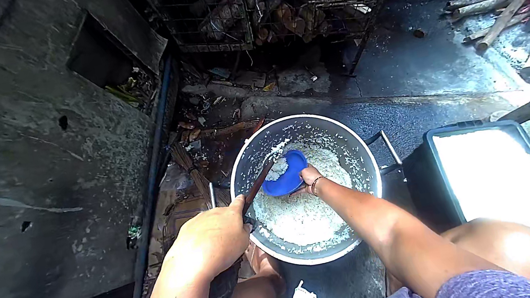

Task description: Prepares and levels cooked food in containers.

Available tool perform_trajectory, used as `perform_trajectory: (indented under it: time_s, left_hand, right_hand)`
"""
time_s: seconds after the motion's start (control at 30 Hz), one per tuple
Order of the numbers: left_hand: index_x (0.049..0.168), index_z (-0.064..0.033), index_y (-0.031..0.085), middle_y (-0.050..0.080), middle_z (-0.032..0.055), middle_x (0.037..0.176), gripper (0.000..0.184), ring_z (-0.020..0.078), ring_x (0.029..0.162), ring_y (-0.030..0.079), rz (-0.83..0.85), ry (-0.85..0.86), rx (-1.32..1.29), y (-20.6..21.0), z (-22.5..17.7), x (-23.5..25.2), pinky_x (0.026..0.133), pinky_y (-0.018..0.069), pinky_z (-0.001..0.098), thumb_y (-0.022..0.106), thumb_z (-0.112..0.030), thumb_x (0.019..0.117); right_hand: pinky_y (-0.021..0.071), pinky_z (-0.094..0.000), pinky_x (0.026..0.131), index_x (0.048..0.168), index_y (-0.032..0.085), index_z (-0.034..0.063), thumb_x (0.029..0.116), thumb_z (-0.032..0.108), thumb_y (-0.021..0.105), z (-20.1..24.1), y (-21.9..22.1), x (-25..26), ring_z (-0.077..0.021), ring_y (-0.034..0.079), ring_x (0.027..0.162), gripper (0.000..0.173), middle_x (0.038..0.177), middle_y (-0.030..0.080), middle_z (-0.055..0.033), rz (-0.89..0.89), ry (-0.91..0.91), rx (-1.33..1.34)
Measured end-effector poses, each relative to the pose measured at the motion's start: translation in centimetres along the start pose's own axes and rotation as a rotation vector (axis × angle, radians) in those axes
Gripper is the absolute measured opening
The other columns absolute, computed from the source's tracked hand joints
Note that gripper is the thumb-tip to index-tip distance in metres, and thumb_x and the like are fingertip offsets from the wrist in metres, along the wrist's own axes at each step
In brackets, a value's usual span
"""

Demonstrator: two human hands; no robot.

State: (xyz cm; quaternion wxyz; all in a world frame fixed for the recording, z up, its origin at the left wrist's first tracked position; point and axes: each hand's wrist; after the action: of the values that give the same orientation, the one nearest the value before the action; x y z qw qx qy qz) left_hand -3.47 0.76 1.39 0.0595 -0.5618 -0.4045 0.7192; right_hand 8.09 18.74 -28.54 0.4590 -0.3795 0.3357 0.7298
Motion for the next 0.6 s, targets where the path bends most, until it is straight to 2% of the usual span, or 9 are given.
perform_trajectory:
  time_s: [0.1,0.27,0.43,0.5,0.6]
  left_hand:
    - [0.161,-0.0223,0.035,0.068,0.0184,0.125,0.062,0.0391,0.121,0.063,0.004,-0.017,0.007,-0.1,0.1,0.3,0.100,0.0482,0.0618,0.053,-0.042,0.1048]
    - [0.159,-0.0232,0.036,0.069,0.0182,0.120,0.061,0.0392,0.117,0.065,-0.014,-0.003,0.005,0.0,0.0,0.1,0.097,0.0494,0.0626,0.054,-0.042,0.1044]
    - [0.160,-0.0245,0.036,0.069,0.0165,0.121,0.062,0.0373,0.117,0.065,-0.016,-0.006,-0.019,0.6,0.8,-0.1,0.097,0.0496,0.0618,0.054,-0.042,0.1042]
    - [0.159,-0.0250,0.038,0.070,0.0151,0.120,0.060,0.0360,0.116,0.065,-0.023,-0.017,-0.024,0.7,1.1,-0.3,0.096,0.0499,0.0606,0.054,-0.043,0.1044]
    - [0.159,-0.0240,0.039,0.071,0.0146,0.116,0.060,0.0353,0.113,0.066,-0.049,-0.030,-0.030,1.0,1.7,-0.6,0.094,0.0508,0.0598,0.055,-0.044,0.1040]
  right_hand:
    - [0.0598,-0.0636,0.075,0.156,0.031,0.0208,0.1034,0.003,0.042,0.2,-0.4,-0.1,-0.0470,0.068,0.107,0.057,0.135,0.058,-0.0284,0.034,0.020,0.010]
    - [0.0584,-0.0653,0.073,0.154,0.036,0.0190,0.0964,-0.006,0.042,1.1,-2.0,-1.5,-0.0462,0.068,0.105,0.063,0.131,0.061,-0.0274,0.136,0.013,-0.091]
    - [0.0594,-0.0570,0.070,0.139,0.046,0.0056,0.0923,-0.005,0.045,4.8,-3.8,-3.3,-0.0403,0.070,0.093,0.048,0.119,0.064,-0.0274,0.232,-0.003,-0.254]
    - [0.0593,-0.0557,0.068,0.138,0.047,0.0051,0.0902,-0.005,0.047,6.3,-4.9,-3.3,-0.0397,0.070,0.089,0.048,0.115,0.065,-0.0272,0.223,-0.013,-0.355]
    - [0.0580,-0.0611,0.070,0.134,0.048,0.0021,0.0888,-0.004,0.050,8.6,-6.0,-2.3,-0.0426,0.068,0.092,0.046,0.115,0.063,-0.0287,0.121,0.018,-0.527]
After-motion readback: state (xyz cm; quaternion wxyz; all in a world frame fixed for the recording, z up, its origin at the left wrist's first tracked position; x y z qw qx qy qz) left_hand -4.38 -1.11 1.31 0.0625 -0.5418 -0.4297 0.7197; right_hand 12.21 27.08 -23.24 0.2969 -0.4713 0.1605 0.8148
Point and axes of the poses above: each hand's wrist, its own x-axis towards the middle knuckle, its own y-axis out of the palm, z = x × y
